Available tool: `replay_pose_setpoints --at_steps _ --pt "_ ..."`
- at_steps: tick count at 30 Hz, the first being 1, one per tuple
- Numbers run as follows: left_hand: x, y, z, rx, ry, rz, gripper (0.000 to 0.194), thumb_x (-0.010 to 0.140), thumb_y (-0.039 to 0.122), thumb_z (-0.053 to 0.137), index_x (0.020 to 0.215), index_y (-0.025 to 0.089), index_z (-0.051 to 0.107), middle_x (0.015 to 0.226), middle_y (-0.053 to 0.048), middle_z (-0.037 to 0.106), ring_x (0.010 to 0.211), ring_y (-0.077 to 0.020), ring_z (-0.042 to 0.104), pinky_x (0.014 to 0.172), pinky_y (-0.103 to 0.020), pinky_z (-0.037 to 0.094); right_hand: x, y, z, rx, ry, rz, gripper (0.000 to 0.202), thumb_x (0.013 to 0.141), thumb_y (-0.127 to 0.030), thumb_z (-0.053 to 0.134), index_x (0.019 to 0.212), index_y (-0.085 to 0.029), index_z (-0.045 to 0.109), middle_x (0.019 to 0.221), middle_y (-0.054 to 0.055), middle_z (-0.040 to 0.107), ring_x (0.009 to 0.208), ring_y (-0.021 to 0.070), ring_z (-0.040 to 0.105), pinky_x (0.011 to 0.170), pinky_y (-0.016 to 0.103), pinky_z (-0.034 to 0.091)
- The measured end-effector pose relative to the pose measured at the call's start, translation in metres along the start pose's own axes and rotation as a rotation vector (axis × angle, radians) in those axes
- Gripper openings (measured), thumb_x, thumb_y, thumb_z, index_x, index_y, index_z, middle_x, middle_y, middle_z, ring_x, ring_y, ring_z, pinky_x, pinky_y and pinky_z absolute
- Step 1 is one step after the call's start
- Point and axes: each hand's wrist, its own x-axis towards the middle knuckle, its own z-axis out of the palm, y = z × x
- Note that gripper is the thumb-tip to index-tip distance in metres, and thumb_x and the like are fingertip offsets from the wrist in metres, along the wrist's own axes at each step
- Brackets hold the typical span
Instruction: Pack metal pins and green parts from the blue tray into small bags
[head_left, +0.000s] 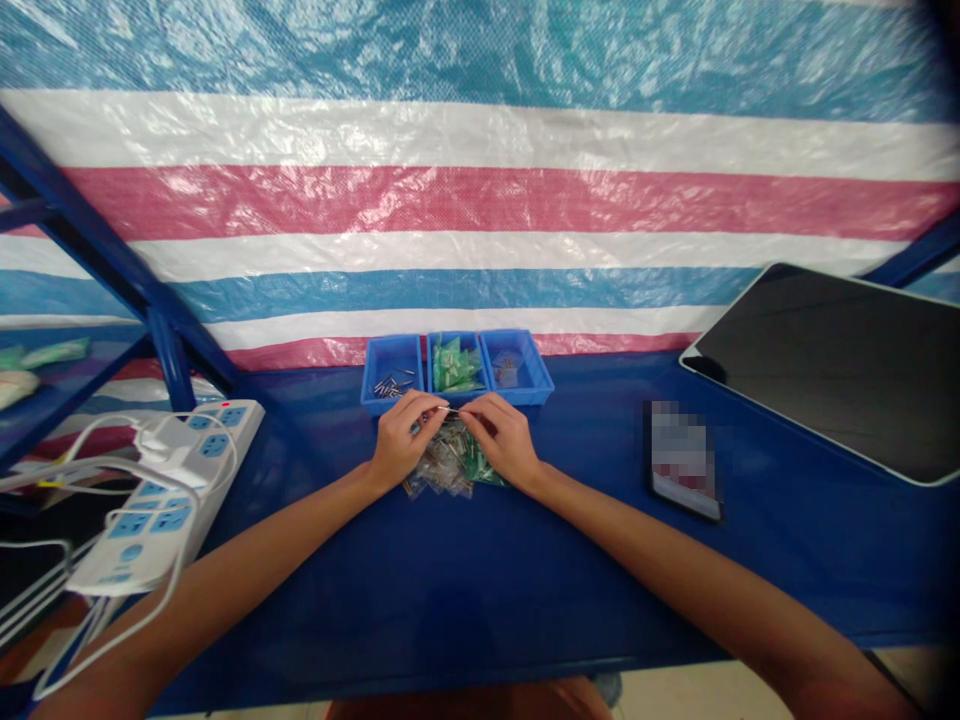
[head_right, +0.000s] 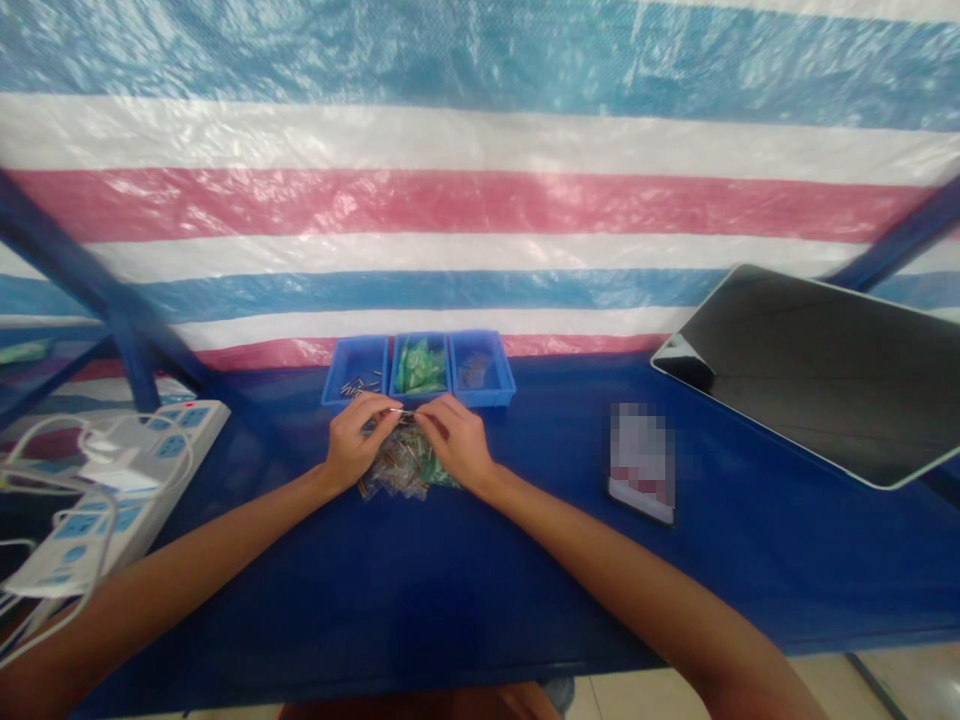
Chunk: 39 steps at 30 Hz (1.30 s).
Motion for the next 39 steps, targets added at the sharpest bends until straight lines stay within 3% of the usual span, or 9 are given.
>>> replay_pose_setpoints --at_steps 8,27,35,39 --pt "-0.001 0.000 0.001 -0.015 -0.015 -0.019 0.012 0.088 0.020 0.055 0.095 0.017 0.063 0.088 -0.004 0.063 0.076 -0.0116 0.057 0.067 -0.024 0.048 0.000 -0.001 -0.001 0.008 -0.007 0.009 0.021 0.093 -0.025 0.045 0.099 -0.020 0.064 0.090 0.006 0.064 0.084 0.0175 0.059 0.078 0.030 0.047" --pt "-0.002 0.000 0.000 -0.036 0.018 -0.016 0.012 0.087 0.024 0.056 0.092 0.016 0.063 0.090 -0.005 0.065 0.072 -0.0100 0.058 0.065 -0.022 0.049 0.000 0.000 0.000 -0.009 -0.028 0.010 0.019 0.093 -0.025 0.047 0.094 -0.020 0.065 0.087 0.006 0.064 0.083 0.0175 0.059 0.076 0.029 0.046" --pt "-0.010 -0.008 0.001 -0.060 0.043 -0.147 0.014 0.089 0.023 0.053 0.099 0.016 0.060 0.094 -0.006 0.069 0.062 -0.0083 0.059 0.063 -0.021 0.051 0.000 -0.001 0.000 -0.003 0.030 0.050 0.021 0.093 -0.026 0.045 0.092 -0.019 0.064 0.085 0.006 0.063 0.079 0.0171 0.059 0.074 0.030 0.046" --pt "-0.010 -0.007 0.001 -0.091 0.021 -0.150 0.017 0.091 0.024 0.049 0.101 0.016 0.060 0.094 -0.007 0.068 0.067 -0.0096 0.061 0.066 -0.022 0.051 0.000 -0.003 -0.001 -0.004 0.032 0.055 0.020 0.093 -0.026 0.045 0.092 -0.019 0.064 0.084 0.005 0.063 0.078 0.0170 0.058 0.073 0.029 0.046"
